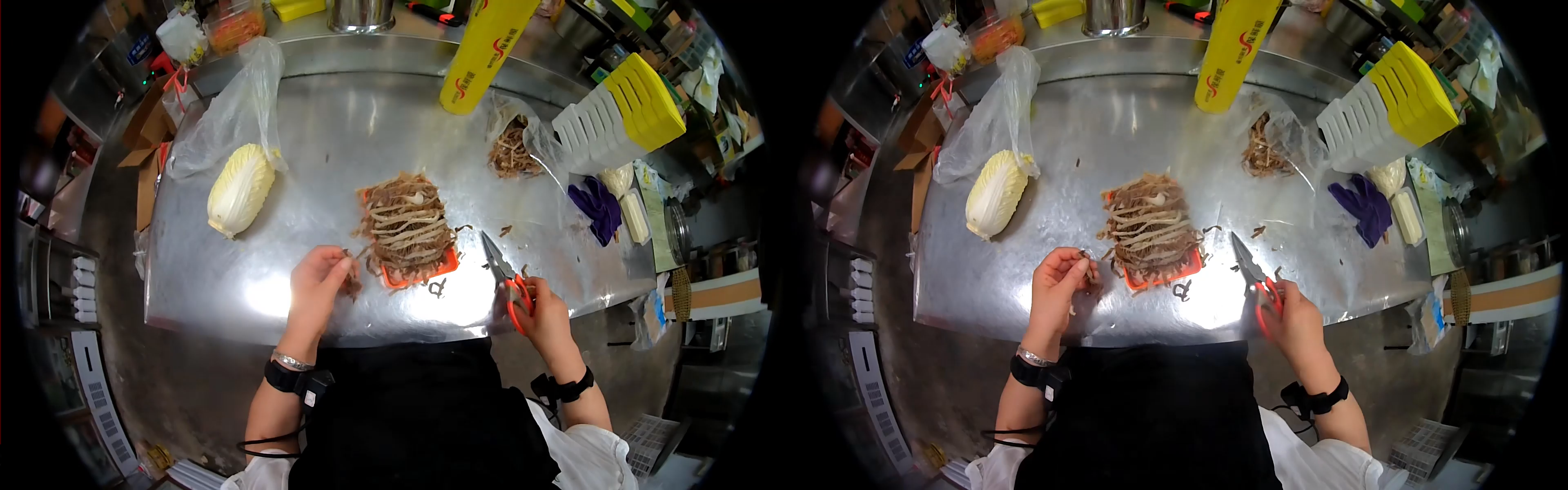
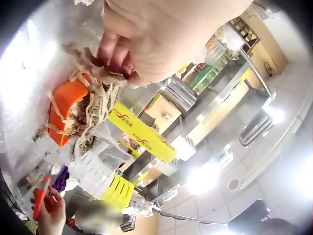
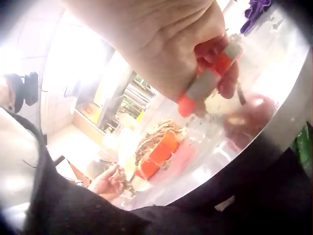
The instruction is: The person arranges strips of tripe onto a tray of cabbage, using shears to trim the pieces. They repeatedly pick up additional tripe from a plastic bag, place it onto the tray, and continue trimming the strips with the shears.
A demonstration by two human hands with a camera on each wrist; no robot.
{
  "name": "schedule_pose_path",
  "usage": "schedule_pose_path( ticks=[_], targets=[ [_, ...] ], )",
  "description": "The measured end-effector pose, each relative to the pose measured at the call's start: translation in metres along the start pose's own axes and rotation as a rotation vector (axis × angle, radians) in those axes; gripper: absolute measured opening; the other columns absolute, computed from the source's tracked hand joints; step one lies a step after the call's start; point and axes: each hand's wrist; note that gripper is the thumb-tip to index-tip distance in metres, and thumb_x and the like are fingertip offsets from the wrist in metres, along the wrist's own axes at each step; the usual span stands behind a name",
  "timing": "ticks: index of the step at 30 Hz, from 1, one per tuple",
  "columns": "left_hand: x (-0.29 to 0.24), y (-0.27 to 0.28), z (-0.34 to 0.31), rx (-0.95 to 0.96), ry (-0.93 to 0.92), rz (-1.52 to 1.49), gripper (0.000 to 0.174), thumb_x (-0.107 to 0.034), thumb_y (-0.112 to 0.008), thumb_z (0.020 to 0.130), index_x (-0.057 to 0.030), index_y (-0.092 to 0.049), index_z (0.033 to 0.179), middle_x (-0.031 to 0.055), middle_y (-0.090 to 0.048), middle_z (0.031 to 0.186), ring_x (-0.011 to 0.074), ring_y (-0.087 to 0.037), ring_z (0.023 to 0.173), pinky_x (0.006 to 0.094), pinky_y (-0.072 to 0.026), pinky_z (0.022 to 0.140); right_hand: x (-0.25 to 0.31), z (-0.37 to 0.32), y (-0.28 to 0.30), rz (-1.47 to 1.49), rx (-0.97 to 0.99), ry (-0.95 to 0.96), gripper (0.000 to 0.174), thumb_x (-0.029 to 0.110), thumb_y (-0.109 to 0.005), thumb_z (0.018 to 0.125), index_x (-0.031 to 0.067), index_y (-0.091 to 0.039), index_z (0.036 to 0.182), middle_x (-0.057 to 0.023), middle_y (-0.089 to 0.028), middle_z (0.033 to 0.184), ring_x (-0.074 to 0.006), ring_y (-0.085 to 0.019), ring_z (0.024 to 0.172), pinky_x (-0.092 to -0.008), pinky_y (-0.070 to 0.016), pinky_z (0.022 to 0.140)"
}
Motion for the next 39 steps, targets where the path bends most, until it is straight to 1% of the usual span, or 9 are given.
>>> schedule_pose_path(
  ticks=[5, 11, 13, 17, 20, 28, 33, 37, 39],
  targets=[
    [-0.014, -0.011, -0.007, -0.039, -0.029, -0.016, 0.009, -0.004, -0.065, 0.097, -0.0044, -0.063, 0.106, 0.0057, -0.071, 0.095, 0.0140, -0.069, 0.086, 0.0268, -0.0563, 0.076, 0.006, 0.016, 0.013, -0.411, -0.046, 0.145, 0.021, 0.014, -0.080, 0.079, 0.0065, -0.069, 0.095, -0.0133, -0.068, 0.084, -0.0327, -0.067, 0.077, -0.0408, -0.0549, 0.068],
    [-0.042, -0.040, -0.018, 0.149, -0.163, -0.006, 0.017, 0.001, -0.068, 0.095, -0.0015, -0.061, 0.111, 0.0024, -0.066, 0.102, 0.0106, -0.065, 0.096, 0.0258, -0.0548, 0.085, 0.095, 0.061, 0.006, 0.632, 0.336, 0.382, 0.040, 0.019, -0.082, 0.085, 0.0050, -0.067, 0.119, -0.0101, -0.072, 0.109, -0.0211, -0.071, 0.099, -0.0330, -0.0557, 0.085],
    [-0.051, -0.052, -0.021, 0.212, -0.172, -0.034, 0.018, 0.001, -0.067, 0.095, -0.0020, -0.060, 0.112, 0.0023, -0.064, 0.105, 0.0104, -0.064, 0.099, 0.0254, -0.0544, 0.085, 0.125, 0.073, -0.004, 0.869, 0.318, 0.447, 0.050, 0.013, -0.081, 0.086, 0.0042, -0.059, 0.130, -0.0078, -0.069, 0.115, -0.0175, -0.069, 0.103, -0.0327, -0.0546, 0.090],
    [-0.062, -0.067, -0.025, 0.231, -0.250, -0.007, 0.018, 0.002, -0.067, 0.095, -0.0023, -0.057, 0.109, 0.0066, -0.065, 0.106, 0.0156, -0.066, 0.099, 0.0314, -0.0562, 0.087, 0.136, 0.074, -0.030, 1.353, 0.558, 0.111, 0.041, 0.002, -0.072, 0.092, 0.0039, -0.056, 0.130, -0.0045, -0.069, 0.110, -0.0124, -0.066, 0.102, -0.0292, -0.0547, 0.089],
    [-0.059, -0.061, -0.025, 0.171, -0.298, 0.019, 0.018, 0.003, -0.068, 0.094, -0.0018, -0.061, 0.110, 0.0041, -0.064, 0.106, 0.0117, -0.063, 0.098, 0.0270, -0.0550, 0.082, 0.124, 0.067, -0.030, 1.368, 0.527, 0.027, 0.034, 0.001, -0.070, 0.093, 0.0033, -0.059, 0.125, -0.0043, -0.070, 0.101, -0.0112, -0.068, 0.089, -0.0263, -0.0568, 0.080],
    [-0.004, -0.028, -0.039, 0.214, -0.006, 0.309, 0.007, 0.001, -0.072, 0.091, -0.0002, -0.071, 0.098, 0.0044, -0.071, 0.096, 0.0115, -0.069, 0.085, 0.0237, -0.0564, 0.074, 0.082, 0.038, -0.032, 0.970, 0.417, 0.030, 0.013, 0.003, -0.071, 0.094, -0.0001, -0.070, 0.107, -0.0046, -0.071, 0.097, -0.0100, -0.067, 0.084, -0.0240, -0.0554, 0.074],
    [0.000, -0.050, -0.026, 0.161, -0.305, 0.649, 0.010, 0.001, -0.074, 0.086, -0.0025, -0.070, 0.095, 0.0072, -0.070, 0.091, 0.0166, -0.069, 0.079, 0.0263, -0.0554, 0.071, 0.082, 0.050, -0.035, 0.722, 0.236, 0.062, 0.012, 0.007, -0.074, 0.090, 0.0026, -0.071, 0.101, -0.0054, -0.071, 0.093, -0.0109, -0.064, 0.075, -0.0260, -0.0519, 0.067],
    [0.002, -0.058, -0.006, 0.081, -0.632, 0.858, 0.011, 0.002, -0.074, 0.081, -0.0038, -0.068, 0.088, 0.0087, -0.070, 0.088, 0.0240, -0.067, 0.076, 0.0320, -0.0531, 0.068, 0.076, 0.067, -0.058, 0.595, -0.009, 0.233, 0.014, 0.008, -0.076, 0.083, 0.0057, -0.069, 0.095, -0.0088, -0.069, 0.088, -0.0272, -0.068, 0.080, -0.0354, -0.0542, 0.069],
    [0.002, -0.058, -0.007, 0.057, -0.642, 0.942, 0.012, 0.002, -0.076, 0.078, -0.0031, -0.068, 0.086, 0.0092, -0.070, 0.088, 0.0259, -0.066, 0.082, 0.0338, -0.0527, 0.076, 0.077, 0.074, -0.066, 0.544, -0.059, 0.289, 0.014, 0.007, -0.077, 0.079, 0.0067, -0.068, 0.091, -0.0073, -0.068, 0.087, -0.0283, -0.066, 0.083, -0.0377, -0.0533, 0.071]
  ],
)
Point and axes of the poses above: each hand's wrist, its own z-axis towards the middle knuckle, its own y-axis out of the back of the hand, x = y × z
